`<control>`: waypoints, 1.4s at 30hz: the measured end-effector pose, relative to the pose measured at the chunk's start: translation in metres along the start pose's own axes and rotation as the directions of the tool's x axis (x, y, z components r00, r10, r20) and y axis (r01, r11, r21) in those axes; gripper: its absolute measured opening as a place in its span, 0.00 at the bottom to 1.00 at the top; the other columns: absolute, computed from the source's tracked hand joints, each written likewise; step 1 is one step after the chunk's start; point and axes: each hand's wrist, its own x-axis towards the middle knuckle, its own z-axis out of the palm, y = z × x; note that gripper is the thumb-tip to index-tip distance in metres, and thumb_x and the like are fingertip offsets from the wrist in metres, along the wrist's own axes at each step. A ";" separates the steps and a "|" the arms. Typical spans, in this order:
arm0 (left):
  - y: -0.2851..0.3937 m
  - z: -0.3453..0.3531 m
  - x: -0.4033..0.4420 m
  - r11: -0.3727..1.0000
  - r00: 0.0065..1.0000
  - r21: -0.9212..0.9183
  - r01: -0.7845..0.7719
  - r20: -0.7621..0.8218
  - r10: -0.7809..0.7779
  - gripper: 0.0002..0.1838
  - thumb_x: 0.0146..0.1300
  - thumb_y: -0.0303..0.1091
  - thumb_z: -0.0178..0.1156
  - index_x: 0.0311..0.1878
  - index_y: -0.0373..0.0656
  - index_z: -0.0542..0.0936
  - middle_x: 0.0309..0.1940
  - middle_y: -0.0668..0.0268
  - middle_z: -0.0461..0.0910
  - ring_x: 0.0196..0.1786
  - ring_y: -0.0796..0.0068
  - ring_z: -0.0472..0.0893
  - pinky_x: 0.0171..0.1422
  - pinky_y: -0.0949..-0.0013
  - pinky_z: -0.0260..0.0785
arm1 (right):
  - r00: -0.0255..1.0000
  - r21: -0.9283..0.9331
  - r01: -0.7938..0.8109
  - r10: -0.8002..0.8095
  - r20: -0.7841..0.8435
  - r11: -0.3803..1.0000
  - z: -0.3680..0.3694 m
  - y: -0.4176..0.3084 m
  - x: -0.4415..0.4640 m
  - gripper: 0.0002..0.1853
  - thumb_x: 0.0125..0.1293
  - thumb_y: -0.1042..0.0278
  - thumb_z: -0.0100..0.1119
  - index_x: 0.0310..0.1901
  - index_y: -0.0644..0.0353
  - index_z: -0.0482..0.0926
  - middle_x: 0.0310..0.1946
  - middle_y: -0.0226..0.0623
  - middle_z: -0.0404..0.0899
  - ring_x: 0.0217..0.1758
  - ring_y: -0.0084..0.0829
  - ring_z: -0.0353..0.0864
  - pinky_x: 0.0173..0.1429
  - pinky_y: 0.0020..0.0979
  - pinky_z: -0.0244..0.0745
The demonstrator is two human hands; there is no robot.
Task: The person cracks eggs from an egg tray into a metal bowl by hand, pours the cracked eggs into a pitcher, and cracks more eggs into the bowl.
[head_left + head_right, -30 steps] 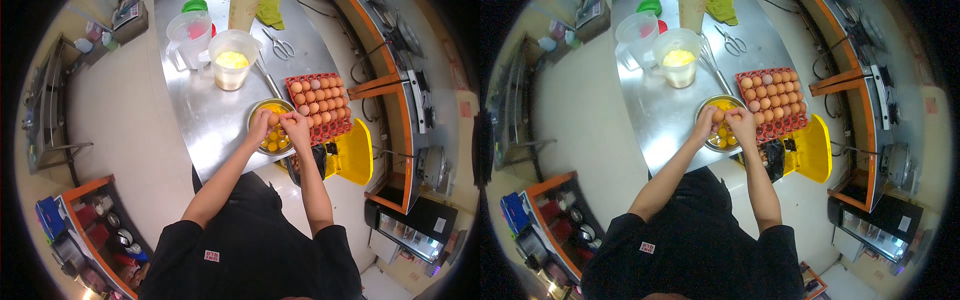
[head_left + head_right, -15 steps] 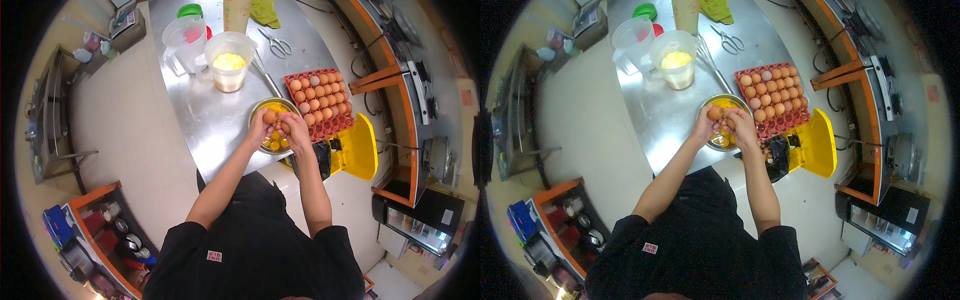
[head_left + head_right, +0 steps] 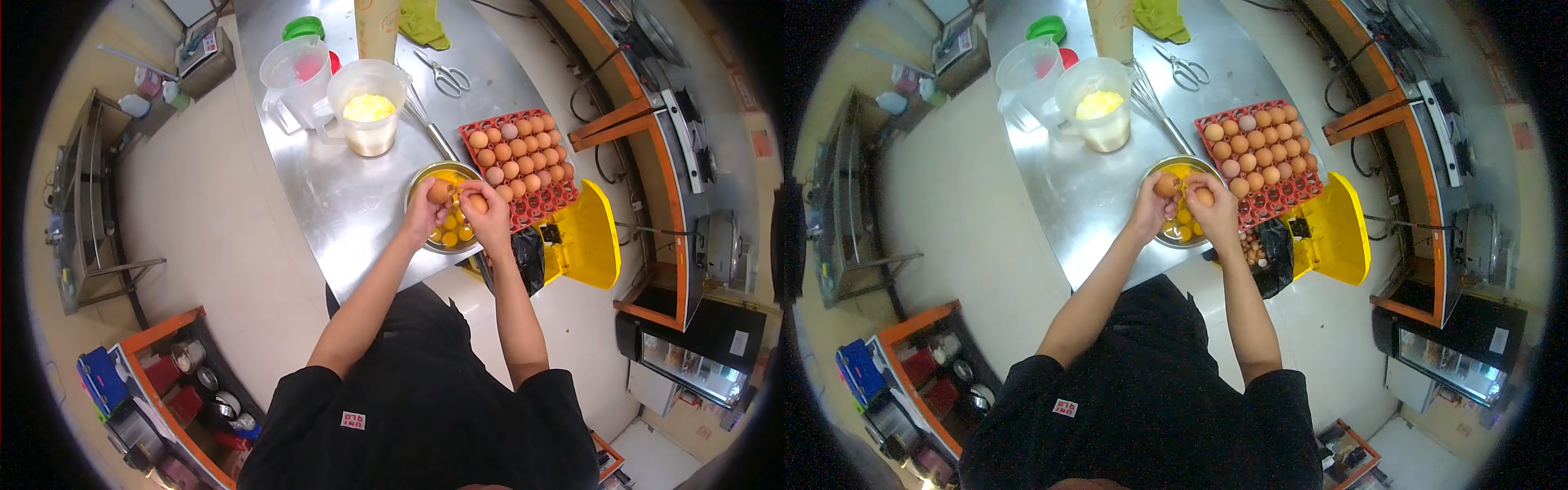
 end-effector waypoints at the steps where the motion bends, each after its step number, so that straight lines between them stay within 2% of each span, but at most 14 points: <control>1: 0.000 0.001 0.000 1.000 1.000 -0.015 0.002 -0.002 -0.002 0.25 0.71 0.62 0.43 0.44 0.49 0.75 0.26 0.73 0.73 0.23 0.83 0.68 0.26 0.77 0.57 | 0.997 -0.058 0.082 -0.082 0.000 0.995 0.000 0.000 0.000 0.10 0.64 0.76 0.62 0.46 0.63 0.83 0.36 0.30 0.82 0.38 0.19 0.80 0.40 0.23 0.77; 3: 0.000 0.000 -0.001 0.999 0.999 -0.033 0.006 0.049 -0.005 0.25 0.71 0.62 0.42 0.45 0.50 0.75 0.27 0.73 0.73 0.23 0.83 0.68 0.26 0.77 0.57 | 0.971 -0.173 0.239 -0.240 0.015 0.956 0.001 -0.002 0.000 0.11 0.62 0.77 0.62 0.46 0.63 0.83 0.37 0.32 0.83 0.39 0.22 0.82 0.46 0.25 0.79; 6: -0.002 0.000 -0.001 0.999 0.998 -0.034 0.004 0.063 -0.001 0.25 0.71 0.63 0.42 0.45 0.51 0.75 0.27 0.73 0.74 0.23 0.83 0.68 0.27 0.78 0.56 | 0.972 -0.211 0.226 -0.234 -0.013 0.951 0.004 -0.010 -0.002 0.10 0.61 0.77 0.61 0.44 0.64 0.84 0.39 0.37 0.85 0.43 0.28 0.84 0.52 0.29 0.78; 9: -0.003 0.003 -0.002 1.000 0.999 -0.025 -0.003 0.051 0.004 0.26 0.71 0.63 0.41 0.43 0.51 0.75 0.27 0.74 0.74 0.23 0.84 0.68 0.27 0.78 0.56 | 0.960 -0.298 0.267 -0.281 -0.004 0.916 0.004 -0.006 -0.001 0.10 0.62 0.76 0.61 0.45 0.64 0.84 0.40 0.41 0.85 0.43 0.32 0.85 0.51 0.30 0.78; 15: -0.005 0.002 0.000 0.999 0.999 0.022 -0.030 0.032 0.030 0.25 0.73 0.60 0.41 0.40 0.49 0.76 0.25 0.73 0.74 0.21 0.84 0.68 0.24 0.78 0.57 | 0.960 -0.437 0.265 -0.278 0.036 0.860 0.004 -0.011 -0.004 0.10 0.61 0.74 0.62 0.44 0.64 0.83 0.37 0.43 0.85 0.41 0.36 0.86 0.48 0.33 0.78; 21: -0.007 0.002 0.002 0.997 0.998 0.057 -0.054 0.029 0.052 0.25 0.74 0.58 0.40 0.39 0.47 0.75 0.24 0.71 0.74 0.20 0.84 0.68 0.22 0.78 0.57 | 0.973 -0.428 0.227 -0.223 0.060 0.875 0.001 -0.015 -0.004 0.08 0.61 0.73 0.62 0.41 0.66 0.81 0.35 0.44 0.85 0.40 0.37 0.86 0.48 0.33 0.78; 24: -0.007 0.003 0.001 0.998 0.998 0.051 -0.044 0.038 0.042 0.25 0.74 0.58 0.41 0.40 0.47 0.75 0.25 0.71 0.74 0.21 0.83 0.68 0.23 0.78 0.57 | 0.978 -0.377 0.205 -0.208 0.032 0.903 0.001 -0.010 -0.004 0.08 0.61 0.73 0.62 0.41 0.66 0.82 0.35 0.43 0.85 0.40 0.36 0.86 0.48 0.32 0.78; 27: -0.005 0.005 -0.002 1.000 0.998 -0.013 -0.011 0.057 0.011 0.26 0.72 0.61 0.41 0.41 0.47 0.75 0.26 0.72 0.73 0.22 0.83 0.68 0.26 0.77 0.57 | 0.965 -0.358 0.249 -0.263 0.008 0.900 0.003 -0.009 -0.006 0.07 0.61 0.75 0.62 0.41 0.67 0.82 0.34 0.40 0.85 0.38 0.30 0.85 0.47 0.31 0.78; 30: -0.003 0.008 -0.005 0.995 0.995 -0.104 0.012 0.105 -0.001 0.26 0.71 0.63 0.42 0.42 0.48 0.75 0.27 0.72 0.72 0.23 0.83 0.67 0.28 0.77 0.57 | 0.972 -0.207 0.211 -0.227 -0.055 0.955 0.008 0.009 -0.006 0.06 0.64 0.76 0.62 0.41 0.67 0.81 0.34 0.35 0.84 0.37 0.24 0.84 0.42 0.26 0.79; 33: 0.000 0.009 -0.008 0.990 0.991 -0.142 0.026 0.134 -0.006 0.26 0.71 0.63 0.42 0.44 0.49 0.74 0.27 0.72 0.71 0.24 0.82 0.67 0.29 0.77 0.57 | 0.981 0.038 0.112 -0.104 -0.163 0.993 0.011 0.020 -0.005 0.06 0.63 0.74 0.63 0.40 0.66 0.82 0.36 0.36 0.85 0.39 0.25 0.84 0.43 0.29 0.80; 36: 0.002 0.009 -0.011 0.988 0.990 -0.152 0.030 0.142 -0.008 0.25 0.71 0.63 0.43 0.46 0.50 0.73 0.27 0.71 0.71 0.24 0.82 0.66 0.29 0.77 0.57 | 0.991 0.179 0.005 0.020 -0.135 0.984 0.004 0.013 -0.009 0.06 0.65 0.75 0.62 0.41 0.66 0.82 0.36 0.30 0.84 0.37 0.19 0.81 0.36 0.23 0.79; 39: 0.002 0.008 -0.013 0.985 0.988 -0.170 0.034 0.157 -0.007 0.24 0.71 0.62 0.43 0.47 0.50 0.73 0.27 0.71 0.71 0.24 0.81 0.66 0.29 0.77 0.57 | 0.982 0.175 0.012 0.022 -0.188 0.984 -0.003 0.018 -0.012 0.06 0.66 0.75 0.62 0.43 0.65 0.81 0.36 0.29 0.83 0.33 0.17 0.80 0.32 0.20 0.77; 42: 0.001 0.008 -0.015 0.986 0.989 -0.165 0.031 0.151 -0.006 0.24 0.71 0.62 0.44 0.48 0.50 0.73 0.27 0.70 0.71 0.24 0.81 0.66 0.29 0.77 0.58 | 0.988 0.171 -0.002 0.028 -0.151 0.985 -0.011 0.020 -0.018 0.06 0.66 0.73 0.63 0.42 0.65 0.82 0.35 0.30 0.83 0.32 0.17 0.80 0.31 0.21 0.77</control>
